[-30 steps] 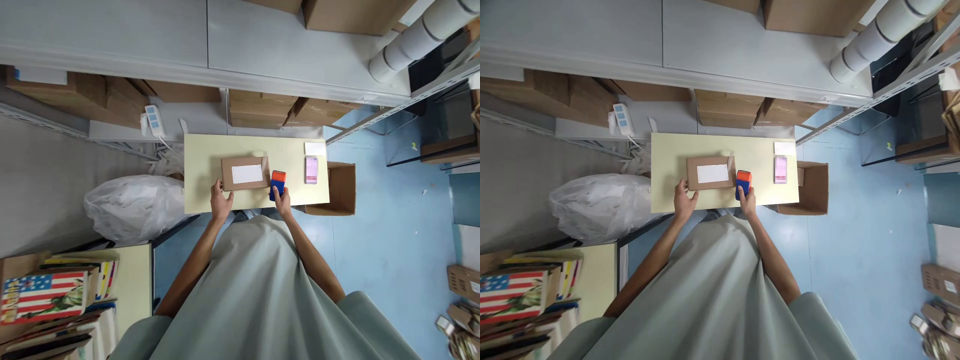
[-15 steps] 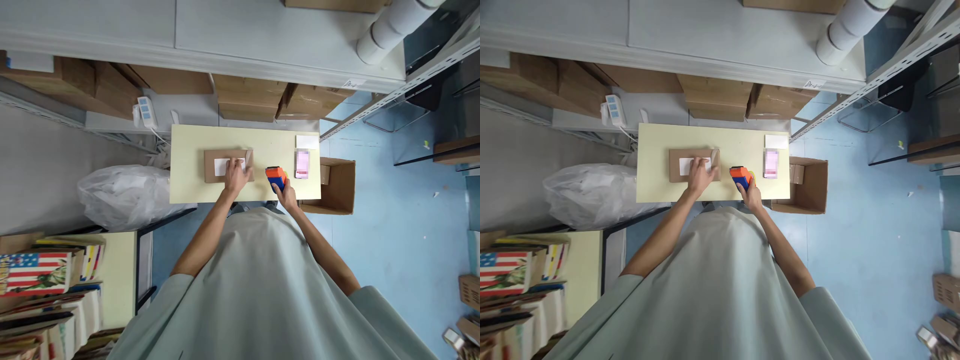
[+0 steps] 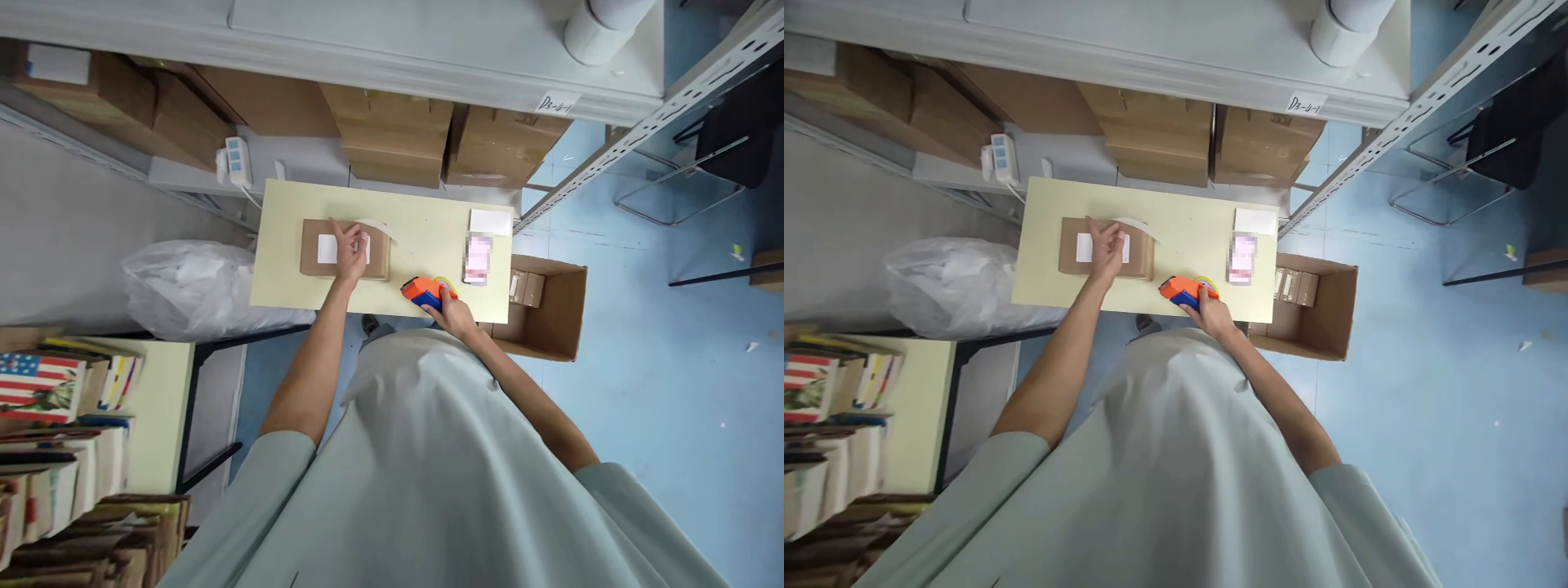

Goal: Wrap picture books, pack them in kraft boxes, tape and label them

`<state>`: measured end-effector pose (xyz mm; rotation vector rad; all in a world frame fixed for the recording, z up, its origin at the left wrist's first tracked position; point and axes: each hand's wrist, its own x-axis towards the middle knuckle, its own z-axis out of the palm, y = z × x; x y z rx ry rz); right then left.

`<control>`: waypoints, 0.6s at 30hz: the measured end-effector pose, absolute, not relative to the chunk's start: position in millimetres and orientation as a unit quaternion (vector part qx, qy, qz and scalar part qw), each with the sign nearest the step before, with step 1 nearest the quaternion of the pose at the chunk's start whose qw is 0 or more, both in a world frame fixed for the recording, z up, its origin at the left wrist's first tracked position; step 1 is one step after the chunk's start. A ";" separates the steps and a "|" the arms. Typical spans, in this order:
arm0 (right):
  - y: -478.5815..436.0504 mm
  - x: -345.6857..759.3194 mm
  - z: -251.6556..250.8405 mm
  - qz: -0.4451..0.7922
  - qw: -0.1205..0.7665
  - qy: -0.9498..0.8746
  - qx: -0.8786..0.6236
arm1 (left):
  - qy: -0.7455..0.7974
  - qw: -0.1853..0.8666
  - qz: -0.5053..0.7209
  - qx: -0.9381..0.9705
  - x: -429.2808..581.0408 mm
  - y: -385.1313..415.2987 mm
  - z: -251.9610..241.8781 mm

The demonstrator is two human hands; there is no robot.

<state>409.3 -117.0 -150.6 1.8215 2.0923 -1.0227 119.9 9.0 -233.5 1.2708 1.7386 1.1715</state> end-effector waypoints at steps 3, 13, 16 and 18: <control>-114.9 411.3 -160.0 -0.328 0.108 0.739 0.579 | 0.682 0.331 0.435 0.486 115.1 0.8 -230.3; -100.7 393.6 -196.5 -0.228 0.145 0.843 0.466 | 0.717 0.188 0.285 0.607 75.7 -48.4 -217.6; -96.5 387.5 -205.8 -0.190 0.146 0.855 0.461 | 0.715 0.188 0.266 0.618 74.4 -43.6 -215.2; -94.4 384.2 -209.6 -0.159 0.144 0.863 0.457 | 0.708 0.195 0.253 0.630 75.3 -39.3 -212.1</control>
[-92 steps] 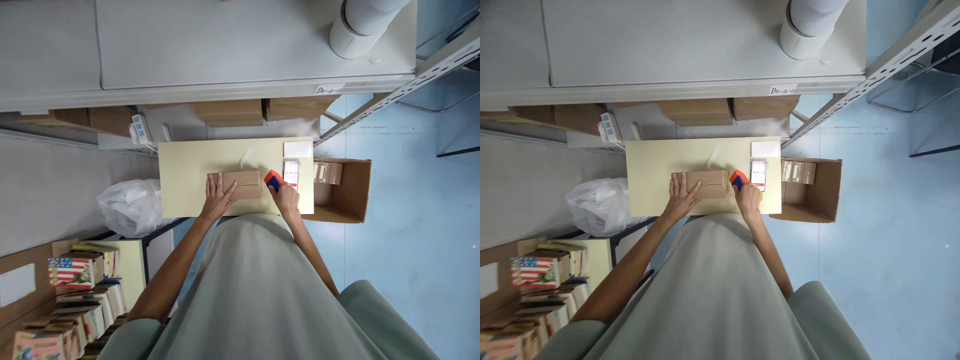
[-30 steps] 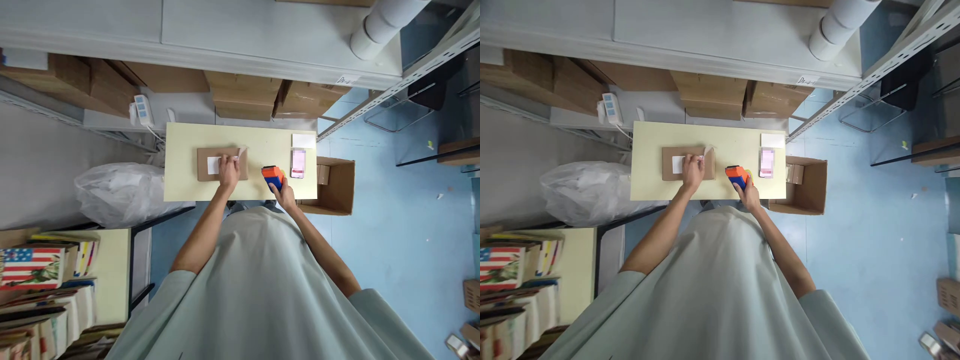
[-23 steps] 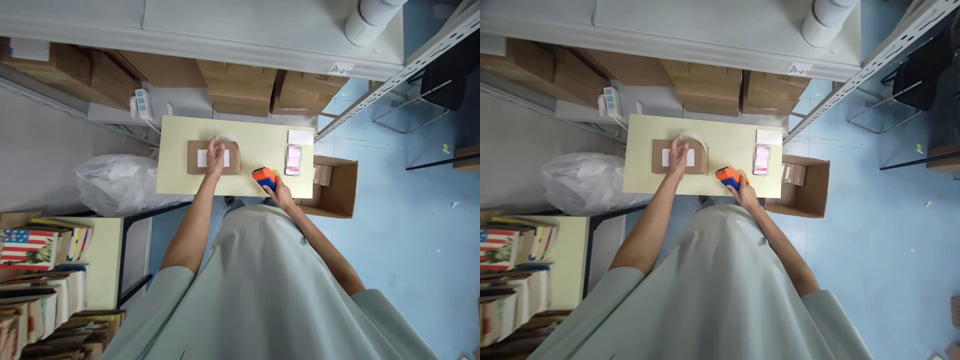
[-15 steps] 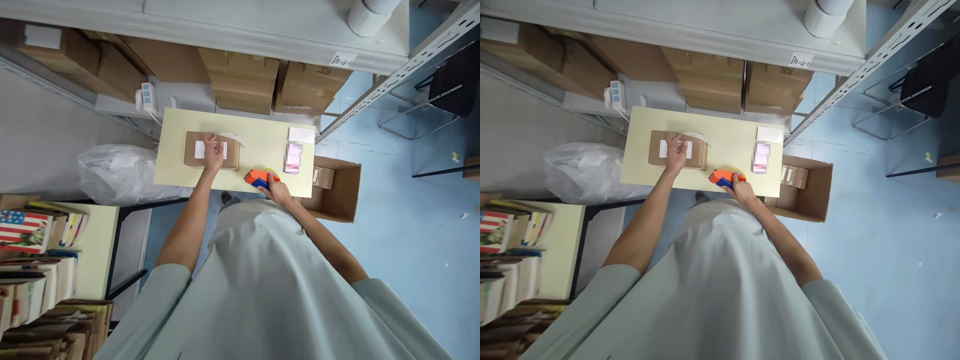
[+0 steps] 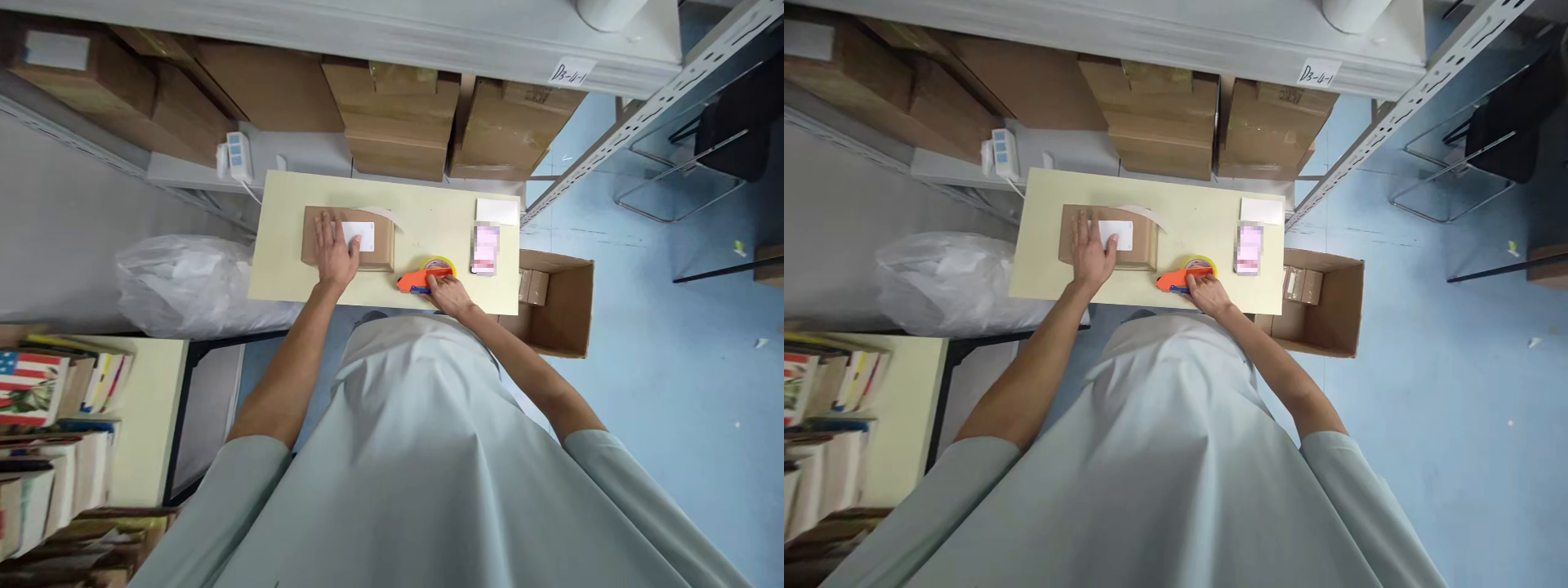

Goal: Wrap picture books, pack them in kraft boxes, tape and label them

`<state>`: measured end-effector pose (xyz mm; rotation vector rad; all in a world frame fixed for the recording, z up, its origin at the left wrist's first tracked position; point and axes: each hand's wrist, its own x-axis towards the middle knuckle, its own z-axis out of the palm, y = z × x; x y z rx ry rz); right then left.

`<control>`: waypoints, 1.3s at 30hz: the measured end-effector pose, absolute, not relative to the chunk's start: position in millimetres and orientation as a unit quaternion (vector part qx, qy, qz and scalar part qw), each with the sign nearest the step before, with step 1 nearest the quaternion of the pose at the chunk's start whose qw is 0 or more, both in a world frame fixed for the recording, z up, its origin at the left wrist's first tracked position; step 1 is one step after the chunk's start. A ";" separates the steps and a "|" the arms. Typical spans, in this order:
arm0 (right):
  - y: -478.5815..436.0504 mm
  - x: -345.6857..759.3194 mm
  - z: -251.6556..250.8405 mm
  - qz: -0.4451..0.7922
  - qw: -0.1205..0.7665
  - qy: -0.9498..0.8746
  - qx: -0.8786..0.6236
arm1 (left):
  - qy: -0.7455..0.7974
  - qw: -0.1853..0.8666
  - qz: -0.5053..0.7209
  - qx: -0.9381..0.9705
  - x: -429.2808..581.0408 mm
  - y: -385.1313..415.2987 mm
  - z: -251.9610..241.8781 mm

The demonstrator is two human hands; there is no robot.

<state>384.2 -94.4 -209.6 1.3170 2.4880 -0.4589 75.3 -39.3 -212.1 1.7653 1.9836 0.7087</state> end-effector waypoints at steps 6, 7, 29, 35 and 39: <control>-91.4 371.2 -217.6 -0.103 0.148 0.878 0.443 | 0.681 0.205 0.248 0.658 70.8 -22.5 -208.2; -91.5 368.7 -219.1 -0.100 0.148 0.879 0.441 | 0.676 0.205 0.248 0.663 69.2 -18.0 -209.1; -99.4 352.6 -235.3 -0.057 0.126 0.866 0.480 | 0.623 0.231 0.215 0.716 80.2 14.4 -221.3; -104.1 351.7 -236.2 -0.056 0.115 0.873 0.470 | 0.620 0.233 0.213 0.718 80.5 14.0 -221.6; -106.9 350.7 -235.5 -0.061 0.117 0.877 0.462 | 0.620 0.235 0.217 0.716 80.9 13.8 -221.9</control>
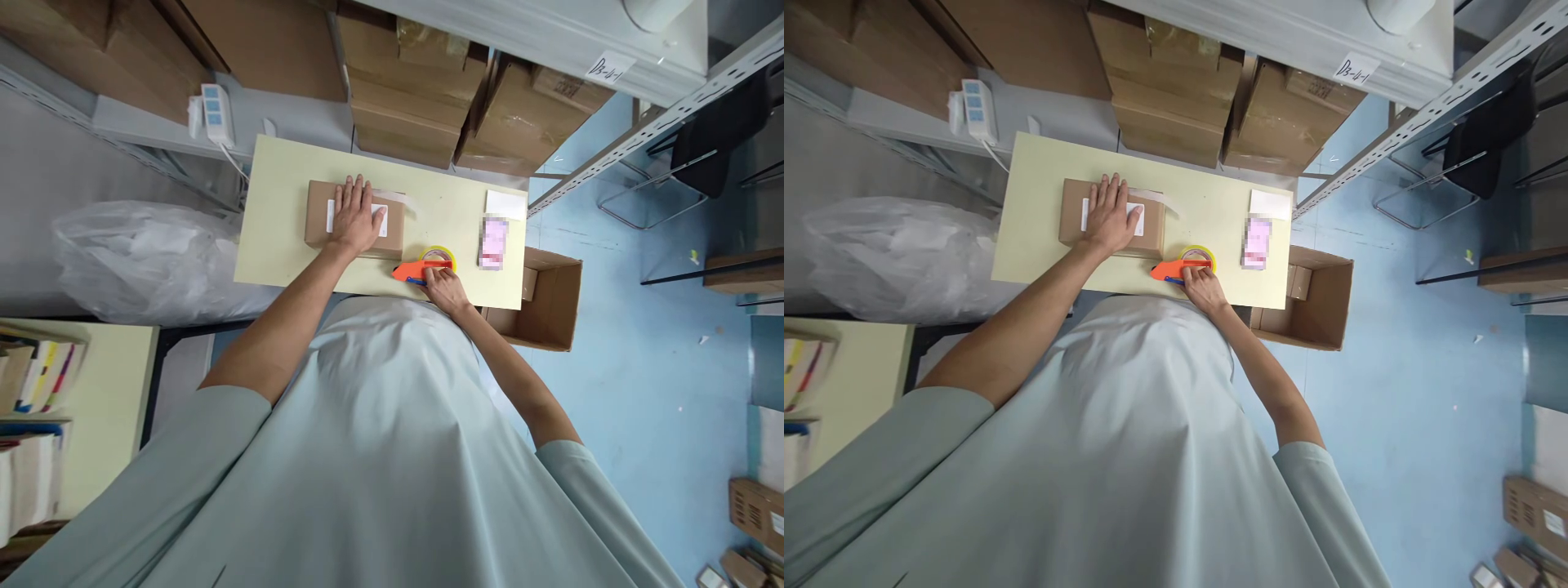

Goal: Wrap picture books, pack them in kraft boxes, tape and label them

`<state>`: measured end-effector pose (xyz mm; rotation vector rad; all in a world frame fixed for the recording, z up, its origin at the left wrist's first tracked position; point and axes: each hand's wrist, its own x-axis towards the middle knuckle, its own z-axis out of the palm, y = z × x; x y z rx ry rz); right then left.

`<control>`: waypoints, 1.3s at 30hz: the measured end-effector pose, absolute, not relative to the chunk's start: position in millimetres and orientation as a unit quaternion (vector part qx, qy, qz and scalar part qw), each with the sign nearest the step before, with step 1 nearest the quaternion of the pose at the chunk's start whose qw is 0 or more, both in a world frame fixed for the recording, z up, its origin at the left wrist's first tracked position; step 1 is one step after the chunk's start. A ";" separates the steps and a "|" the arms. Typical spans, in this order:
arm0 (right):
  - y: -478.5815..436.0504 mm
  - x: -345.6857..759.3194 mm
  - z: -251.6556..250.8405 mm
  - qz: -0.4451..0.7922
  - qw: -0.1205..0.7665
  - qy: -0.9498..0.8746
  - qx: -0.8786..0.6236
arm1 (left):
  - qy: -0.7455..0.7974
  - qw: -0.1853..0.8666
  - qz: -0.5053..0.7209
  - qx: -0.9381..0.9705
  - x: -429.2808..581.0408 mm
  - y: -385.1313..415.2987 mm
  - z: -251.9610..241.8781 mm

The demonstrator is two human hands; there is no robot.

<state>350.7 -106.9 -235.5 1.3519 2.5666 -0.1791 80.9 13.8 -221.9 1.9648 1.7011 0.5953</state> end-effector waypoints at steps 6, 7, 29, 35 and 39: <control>-101.2 346.7 -232.5 -0.062 0.129 0.868 0.476 | 0.625 0.246 0.218 0.708 81.7 13.4 -220.3; -99.5 346.2 -231.7 -0.061 0.132 0.866 0.478 | 0.625 0.249 0.221 0.707 81.8 13.4 -219.9; -110.1 348.4 -218.3 -0.106 0.183 0.852 0.480 | 0.604 0.272 0.168 0.730 99.6 3.7 -198.8; -118.1 337.8 -211.9 -0.156 0.183 0.879 0.411 | 0.661 0.233 0.147 0.698 136.9 -30.6 -186.1; -118.0 324.6 -209.4 -0.199 0.154 0.890 0.381 | 0.662 0.243 0.121 0.698 152.3 -45.6 -179.0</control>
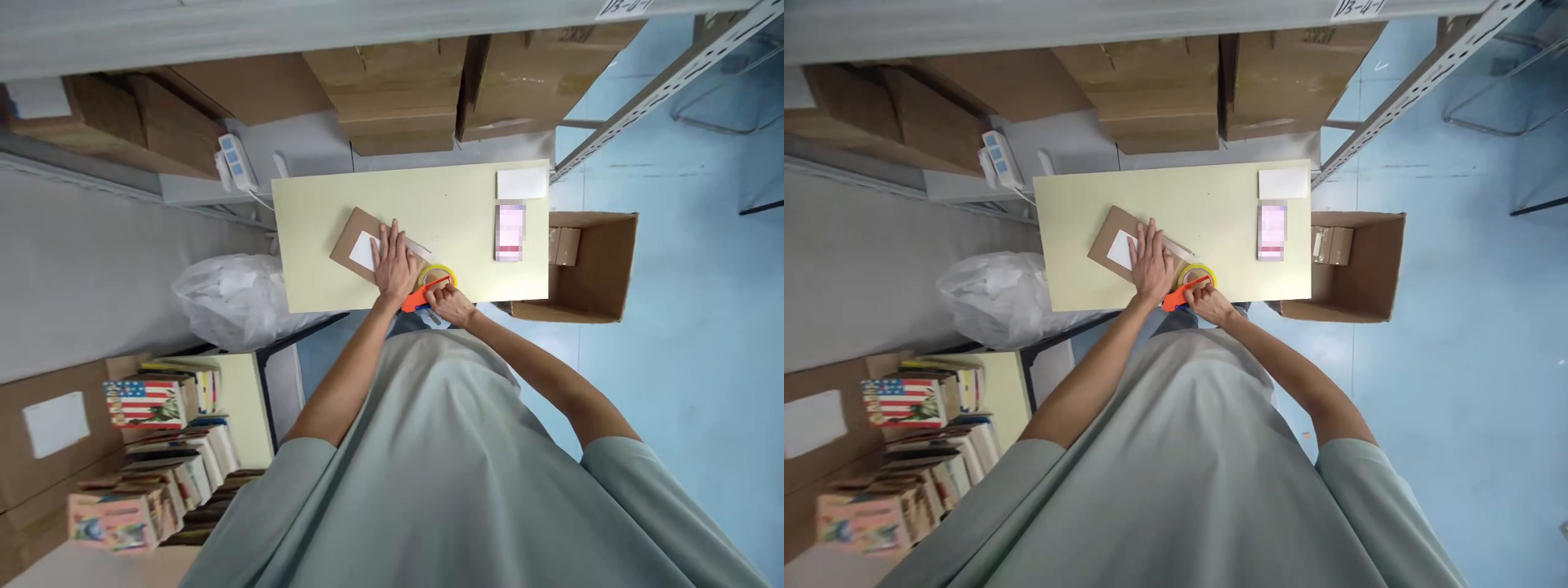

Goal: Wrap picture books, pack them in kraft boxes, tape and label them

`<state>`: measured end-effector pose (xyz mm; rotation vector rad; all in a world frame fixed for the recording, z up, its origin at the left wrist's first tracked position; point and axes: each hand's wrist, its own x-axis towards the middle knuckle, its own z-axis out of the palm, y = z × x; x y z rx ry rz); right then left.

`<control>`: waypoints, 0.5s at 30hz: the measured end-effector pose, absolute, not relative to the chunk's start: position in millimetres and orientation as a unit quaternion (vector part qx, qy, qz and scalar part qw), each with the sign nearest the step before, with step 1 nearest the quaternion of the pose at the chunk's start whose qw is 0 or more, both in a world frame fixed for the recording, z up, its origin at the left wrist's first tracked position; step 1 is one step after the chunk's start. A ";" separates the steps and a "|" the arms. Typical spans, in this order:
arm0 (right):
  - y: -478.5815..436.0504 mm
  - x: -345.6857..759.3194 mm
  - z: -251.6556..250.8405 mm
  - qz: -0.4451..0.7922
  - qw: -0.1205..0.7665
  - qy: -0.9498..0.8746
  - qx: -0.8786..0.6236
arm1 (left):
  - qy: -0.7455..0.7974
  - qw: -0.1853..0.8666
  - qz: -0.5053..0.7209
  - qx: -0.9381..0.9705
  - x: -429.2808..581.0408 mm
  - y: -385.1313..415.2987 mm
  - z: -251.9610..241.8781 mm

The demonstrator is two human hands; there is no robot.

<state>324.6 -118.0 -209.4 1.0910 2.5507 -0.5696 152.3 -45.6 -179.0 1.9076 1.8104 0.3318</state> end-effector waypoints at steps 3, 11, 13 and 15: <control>-116.6 318.9 -206.2 -0.212 0.152 0.893 0.368 | 0.658 0.244 0.109 0.704 153.3 -47.9 -176.5; -95.9 363.5 -207.0 -0.238 0.170 0.859 0.421 | 0.674 0.210 0.083 0.704 151.5 -47.5 -183.6; -86.4 381.7 -208.2 -0.227 0.192 0.847 0.441 | 0.678 0.201 0.080 0.703 150.9 -47.7 -186.0; -78.3 392.7 -208.7 -0.217 0.207 0.842 0.448 | 0.683 0.194 0.081 0.700 149.2 -47.8 -188.2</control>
